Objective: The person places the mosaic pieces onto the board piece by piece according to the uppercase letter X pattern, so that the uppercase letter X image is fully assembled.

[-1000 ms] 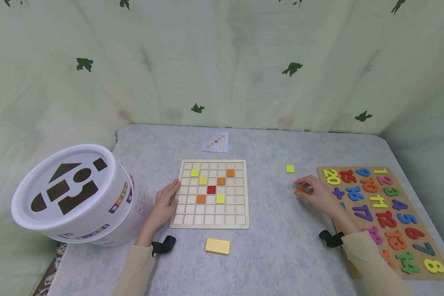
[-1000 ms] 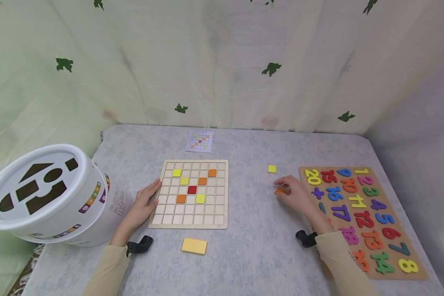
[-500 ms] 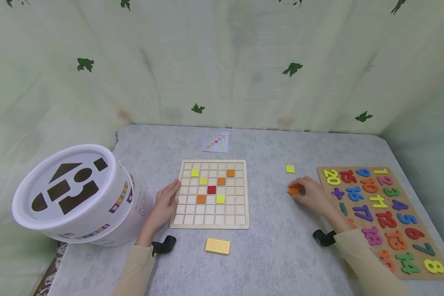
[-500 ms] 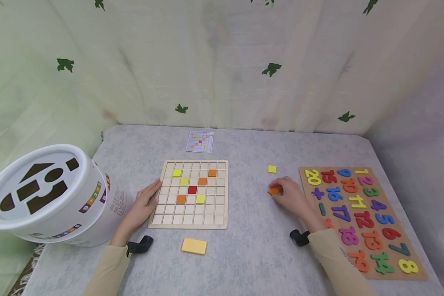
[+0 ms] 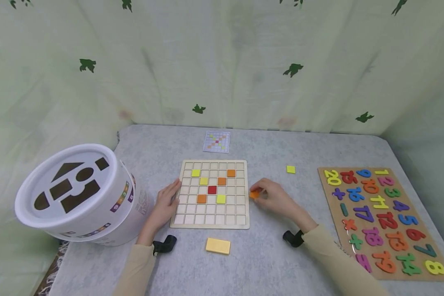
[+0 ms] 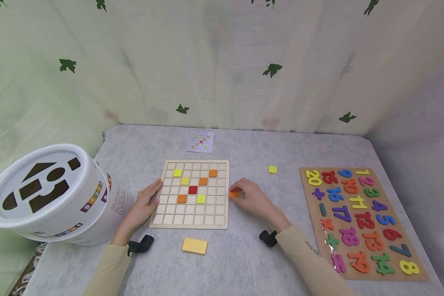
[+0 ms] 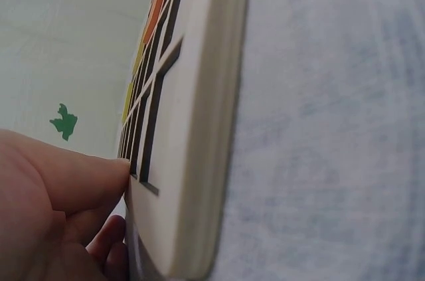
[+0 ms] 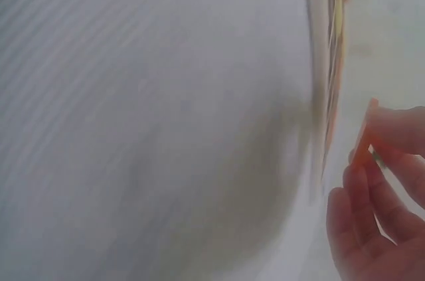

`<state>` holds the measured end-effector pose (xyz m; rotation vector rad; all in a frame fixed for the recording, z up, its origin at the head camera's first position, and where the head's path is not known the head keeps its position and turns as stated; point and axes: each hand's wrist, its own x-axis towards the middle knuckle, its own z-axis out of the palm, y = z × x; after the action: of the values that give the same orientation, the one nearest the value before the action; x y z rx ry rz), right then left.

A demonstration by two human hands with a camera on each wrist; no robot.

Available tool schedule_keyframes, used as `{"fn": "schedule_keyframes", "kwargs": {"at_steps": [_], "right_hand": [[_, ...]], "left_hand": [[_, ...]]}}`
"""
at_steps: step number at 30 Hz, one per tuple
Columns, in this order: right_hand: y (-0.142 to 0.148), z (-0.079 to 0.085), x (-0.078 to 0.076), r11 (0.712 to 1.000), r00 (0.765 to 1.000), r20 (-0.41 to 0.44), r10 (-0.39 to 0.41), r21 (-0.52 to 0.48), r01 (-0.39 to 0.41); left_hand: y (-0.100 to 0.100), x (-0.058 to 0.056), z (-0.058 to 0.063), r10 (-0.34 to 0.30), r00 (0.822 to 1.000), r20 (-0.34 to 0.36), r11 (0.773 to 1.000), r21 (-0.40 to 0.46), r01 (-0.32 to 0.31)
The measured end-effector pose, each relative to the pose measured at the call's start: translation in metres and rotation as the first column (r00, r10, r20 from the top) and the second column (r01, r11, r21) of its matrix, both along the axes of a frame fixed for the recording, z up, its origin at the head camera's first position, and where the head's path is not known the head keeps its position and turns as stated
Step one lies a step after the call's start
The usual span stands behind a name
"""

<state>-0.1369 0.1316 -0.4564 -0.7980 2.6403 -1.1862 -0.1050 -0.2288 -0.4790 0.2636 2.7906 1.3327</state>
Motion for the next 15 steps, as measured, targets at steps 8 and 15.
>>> {"fn": "schedule_keyframes", "kwargs": {"at_steps": [8, 15], "right_hand": [[-0.062, 0.011, 0.002, 0.990, 0.989, 0.026, 0.144, -0.007, -0.144], [-0.104, 0.016, 0.000, 0.961, 0.961, -0.027, 0.274, 0.036, -0.273]], "left_hand": [[0.000, 0.000, 0.000, 0.008, 1.000, 0.030, 1.000, -0.007, -0.007], [-0.001, -0.002, -0.002, 0.007, 0.999, 0.038, 1.000, -0.007, -0.007]]}}
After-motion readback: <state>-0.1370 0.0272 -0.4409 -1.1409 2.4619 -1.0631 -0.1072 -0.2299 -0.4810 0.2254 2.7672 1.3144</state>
